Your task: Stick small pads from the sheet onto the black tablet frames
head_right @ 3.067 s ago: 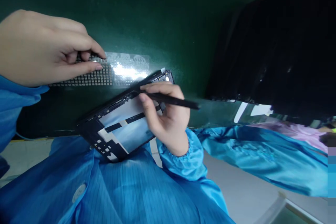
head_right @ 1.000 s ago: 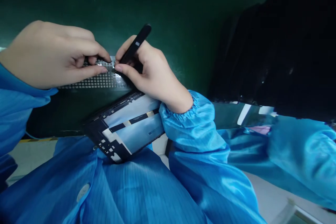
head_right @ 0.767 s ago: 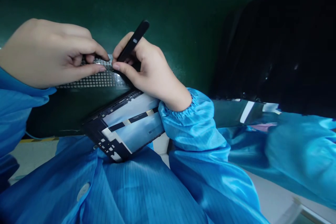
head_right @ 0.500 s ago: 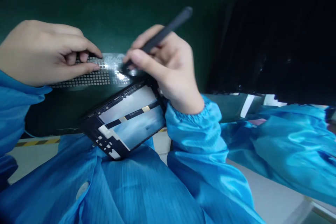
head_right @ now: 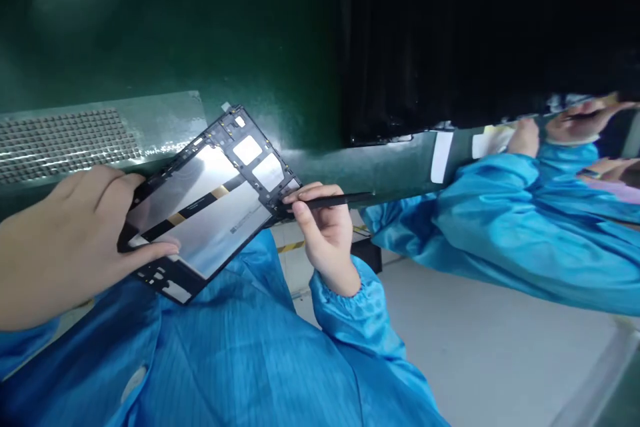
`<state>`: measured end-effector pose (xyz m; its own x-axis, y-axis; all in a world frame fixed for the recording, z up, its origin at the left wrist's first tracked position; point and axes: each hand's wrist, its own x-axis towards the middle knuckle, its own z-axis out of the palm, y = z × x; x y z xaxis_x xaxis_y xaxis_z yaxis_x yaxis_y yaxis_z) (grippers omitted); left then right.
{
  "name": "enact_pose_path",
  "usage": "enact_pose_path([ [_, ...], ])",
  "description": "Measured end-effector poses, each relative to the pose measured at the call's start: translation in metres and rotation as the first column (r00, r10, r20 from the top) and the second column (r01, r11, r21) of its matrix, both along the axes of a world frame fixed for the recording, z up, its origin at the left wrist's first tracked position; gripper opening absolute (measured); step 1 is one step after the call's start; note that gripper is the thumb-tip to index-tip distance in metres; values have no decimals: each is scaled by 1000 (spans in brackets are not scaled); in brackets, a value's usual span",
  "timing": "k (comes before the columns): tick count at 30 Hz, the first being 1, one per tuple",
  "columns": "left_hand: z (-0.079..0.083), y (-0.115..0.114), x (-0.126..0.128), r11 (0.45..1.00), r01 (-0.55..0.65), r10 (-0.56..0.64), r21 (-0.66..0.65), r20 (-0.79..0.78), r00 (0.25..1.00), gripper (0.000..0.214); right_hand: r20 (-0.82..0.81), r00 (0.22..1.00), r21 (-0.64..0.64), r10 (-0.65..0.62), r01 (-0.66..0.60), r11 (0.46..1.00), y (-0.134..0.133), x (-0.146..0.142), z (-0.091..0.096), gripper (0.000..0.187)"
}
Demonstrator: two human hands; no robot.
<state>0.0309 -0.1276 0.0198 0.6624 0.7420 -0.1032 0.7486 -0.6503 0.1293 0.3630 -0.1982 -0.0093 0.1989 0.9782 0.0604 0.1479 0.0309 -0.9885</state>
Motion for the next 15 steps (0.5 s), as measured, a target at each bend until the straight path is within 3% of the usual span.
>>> enact_pose_path([
  [9,-4,4,-7,968,-104,116,-227,39,992,85,160,987,115,3,-22,993,2,-10,-5,16],
  [13,-4,6,-9,963,-118,135,-243,54,989,87,351,936,144,28,-84,986,-1,-5,2,23],
  [15,-3,7,-9,950,-141,168,-278,78,983,91,404,914,126,-24,-30,992,-8,1,9,18],
])
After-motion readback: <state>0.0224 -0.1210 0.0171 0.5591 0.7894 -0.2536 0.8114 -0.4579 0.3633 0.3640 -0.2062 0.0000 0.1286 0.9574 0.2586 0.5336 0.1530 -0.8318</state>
